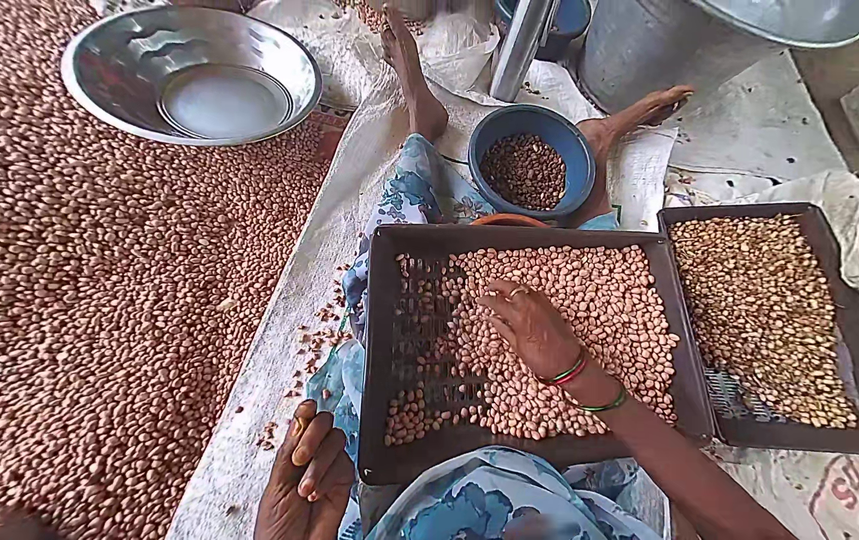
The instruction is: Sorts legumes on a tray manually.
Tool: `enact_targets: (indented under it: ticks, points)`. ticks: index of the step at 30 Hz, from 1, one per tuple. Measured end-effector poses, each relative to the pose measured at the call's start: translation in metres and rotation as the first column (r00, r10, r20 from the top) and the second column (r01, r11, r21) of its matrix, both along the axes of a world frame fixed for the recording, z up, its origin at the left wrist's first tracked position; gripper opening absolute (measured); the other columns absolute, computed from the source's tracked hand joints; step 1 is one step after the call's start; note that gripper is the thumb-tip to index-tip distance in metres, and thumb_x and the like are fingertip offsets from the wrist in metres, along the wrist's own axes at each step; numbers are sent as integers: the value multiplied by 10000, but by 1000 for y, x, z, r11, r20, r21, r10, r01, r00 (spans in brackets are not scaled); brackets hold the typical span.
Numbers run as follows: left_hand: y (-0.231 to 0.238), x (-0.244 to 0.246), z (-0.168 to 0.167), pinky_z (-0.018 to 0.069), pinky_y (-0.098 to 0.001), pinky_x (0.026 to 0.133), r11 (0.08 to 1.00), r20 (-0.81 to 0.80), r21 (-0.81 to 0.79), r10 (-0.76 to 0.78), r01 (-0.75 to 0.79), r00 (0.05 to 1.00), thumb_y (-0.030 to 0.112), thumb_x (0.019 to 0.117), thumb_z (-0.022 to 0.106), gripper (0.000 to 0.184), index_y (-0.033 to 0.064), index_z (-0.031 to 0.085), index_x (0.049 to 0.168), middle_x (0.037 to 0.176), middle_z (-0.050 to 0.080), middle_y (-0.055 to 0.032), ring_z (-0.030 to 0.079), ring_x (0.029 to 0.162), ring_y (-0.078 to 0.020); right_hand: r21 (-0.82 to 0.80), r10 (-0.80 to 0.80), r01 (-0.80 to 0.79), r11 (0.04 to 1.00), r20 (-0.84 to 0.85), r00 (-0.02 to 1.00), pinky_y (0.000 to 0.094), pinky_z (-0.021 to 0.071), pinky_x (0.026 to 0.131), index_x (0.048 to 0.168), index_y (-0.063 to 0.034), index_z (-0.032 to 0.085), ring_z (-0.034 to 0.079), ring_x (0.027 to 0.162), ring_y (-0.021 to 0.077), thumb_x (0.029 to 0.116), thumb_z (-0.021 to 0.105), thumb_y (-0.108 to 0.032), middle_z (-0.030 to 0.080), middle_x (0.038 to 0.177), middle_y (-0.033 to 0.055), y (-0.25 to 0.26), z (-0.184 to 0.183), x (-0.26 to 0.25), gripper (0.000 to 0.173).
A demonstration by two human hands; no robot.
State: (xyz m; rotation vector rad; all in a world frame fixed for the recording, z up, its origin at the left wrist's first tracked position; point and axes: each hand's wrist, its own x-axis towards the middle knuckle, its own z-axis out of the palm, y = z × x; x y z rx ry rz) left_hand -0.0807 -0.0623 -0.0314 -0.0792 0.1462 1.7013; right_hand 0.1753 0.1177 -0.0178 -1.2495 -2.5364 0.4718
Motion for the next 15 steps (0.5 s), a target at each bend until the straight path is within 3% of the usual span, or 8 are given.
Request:
enact_targets:
  ticks: [3,5,7,10,13,15]
  points:
    - [-1,-5,1,526,-127,546,1000,-17,4,18,-18,1000,84,1000,569,145,12,673,1071,794,686,-14,654,611,-35,4,-240,240,971,31,970,548,564,708,1020,33,752,704,792,384,938,699,-51,715,933,228,4,30,72,129]
    - [1,-8,-2,526,-129,540,999,0,-15,28,-28,1000,78,1002,562,151,4,673,1072,788,685,-18,655,606,-35,-61,-288,285,957,-48,956,424,531,663,992,14,759,652,706,262,959,650,-117,709,874,172,-7,29,103,174]
    - [8,-4,-1,524,-124,541,1000,39,-15,-7,8,999,62,1000,553,152,4,669,1078,793,685,-12,652,605,-30,-114,-298,283,952,-158,941,282,526,687,1000,-13,770,644,738,152,969,599,-181,724,923,132,-21,19,106,242]
    - [23,14,11,516,-123,540,997,84,12,-81,80,993,68,1005,544,135,10,656,1053,783,666,-10,638,597,-27,4,-253,259,966,-188,949,349,560,689,1028,-22,788,682,754,232,967,618,-163,728,974,176,-22,0,86,229]
    - [37,38,27,510,-125,521,990,93,1,-143,144,985,93,1010,550,136,6,654,1021,752,652,-2,630,576,-29,141,-184,185,973,-23,983,509,591,642,1043,2,779,726,774,394,934,693,-148,715,976,248,-16,-13,66,204]
    - [45,49,29,516,-127,524,983,87,-13,-181,182,980,101,1013,553,140,5,654,1027,744,648,0,631,573,-31,151,-152,141,978,63,986,522,581,608,985,21,768,723,751,414,933,672,-123,706,908,253,-12,-12,60,181]
